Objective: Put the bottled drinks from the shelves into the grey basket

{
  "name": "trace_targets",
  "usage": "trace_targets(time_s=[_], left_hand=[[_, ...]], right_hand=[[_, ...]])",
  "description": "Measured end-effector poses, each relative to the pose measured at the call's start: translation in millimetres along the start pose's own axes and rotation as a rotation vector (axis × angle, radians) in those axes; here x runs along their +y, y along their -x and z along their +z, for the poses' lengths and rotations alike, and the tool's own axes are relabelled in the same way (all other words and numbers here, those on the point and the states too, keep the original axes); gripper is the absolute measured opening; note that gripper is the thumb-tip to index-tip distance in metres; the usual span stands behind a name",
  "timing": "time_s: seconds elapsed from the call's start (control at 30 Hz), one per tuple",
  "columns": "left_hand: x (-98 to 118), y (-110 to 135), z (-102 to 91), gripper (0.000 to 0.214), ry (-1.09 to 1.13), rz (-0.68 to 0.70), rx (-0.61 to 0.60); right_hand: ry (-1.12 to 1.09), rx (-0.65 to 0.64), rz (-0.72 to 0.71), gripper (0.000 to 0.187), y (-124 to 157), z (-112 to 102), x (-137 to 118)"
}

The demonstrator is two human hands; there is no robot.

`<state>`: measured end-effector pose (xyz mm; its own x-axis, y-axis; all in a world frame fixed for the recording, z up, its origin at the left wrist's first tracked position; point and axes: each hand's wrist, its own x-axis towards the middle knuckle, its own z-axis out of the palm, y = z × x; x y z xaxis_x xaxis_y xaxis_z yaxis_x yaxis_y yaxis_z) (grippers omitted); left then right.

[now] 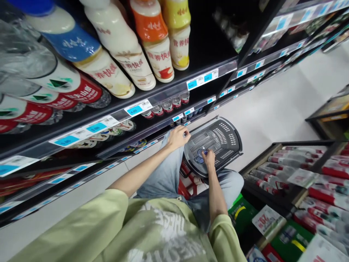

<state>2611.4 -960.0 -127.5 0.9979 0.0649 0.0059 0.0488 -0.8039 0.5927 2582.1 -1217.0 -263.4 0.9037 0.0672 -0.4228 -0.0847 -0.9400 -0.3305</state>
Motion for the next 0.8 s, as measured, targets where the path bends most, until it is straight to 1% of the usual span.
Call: trace_targets(time_s=[0.07,0.1,0.23,0.37,0.5,0.63,0.8], left_hand=[[-7,-1,-3.6,0.016,0.058,-0.061,0.095],[-11,-2,-4.9,0.018,0.091,-0.068,0.117],[-29,-5,-6.0,0.022,0.251,-0.034,0.116],[-35,-5,-6.5,0.021,0.301,0.015,0.106],[-36,-3,-10.5,0.019,0.333,0.052,0.093],[-37,-2,-15.4,0.018,0.329,0.063,0.1],[-35,-4,-15.5,0.019,0.28,0.08,0.066]], right_hand=[[0.013,-0.062,0.002,0.03,-11,19,4],[0.015,-0.087,0.002,0.029,-15,30,6],[0.04,-0.174,0.05,0.027,-23,73,16],[0.08,-0.228,0.106,0.028,-31,107,20],[0.119,-0.287,0.119,0.031,-44,131,20],[0.127,-0.343,0.098,0.038,-56,148,26],[0.104,-0.398,0.119,0.034,-55,163,38]])
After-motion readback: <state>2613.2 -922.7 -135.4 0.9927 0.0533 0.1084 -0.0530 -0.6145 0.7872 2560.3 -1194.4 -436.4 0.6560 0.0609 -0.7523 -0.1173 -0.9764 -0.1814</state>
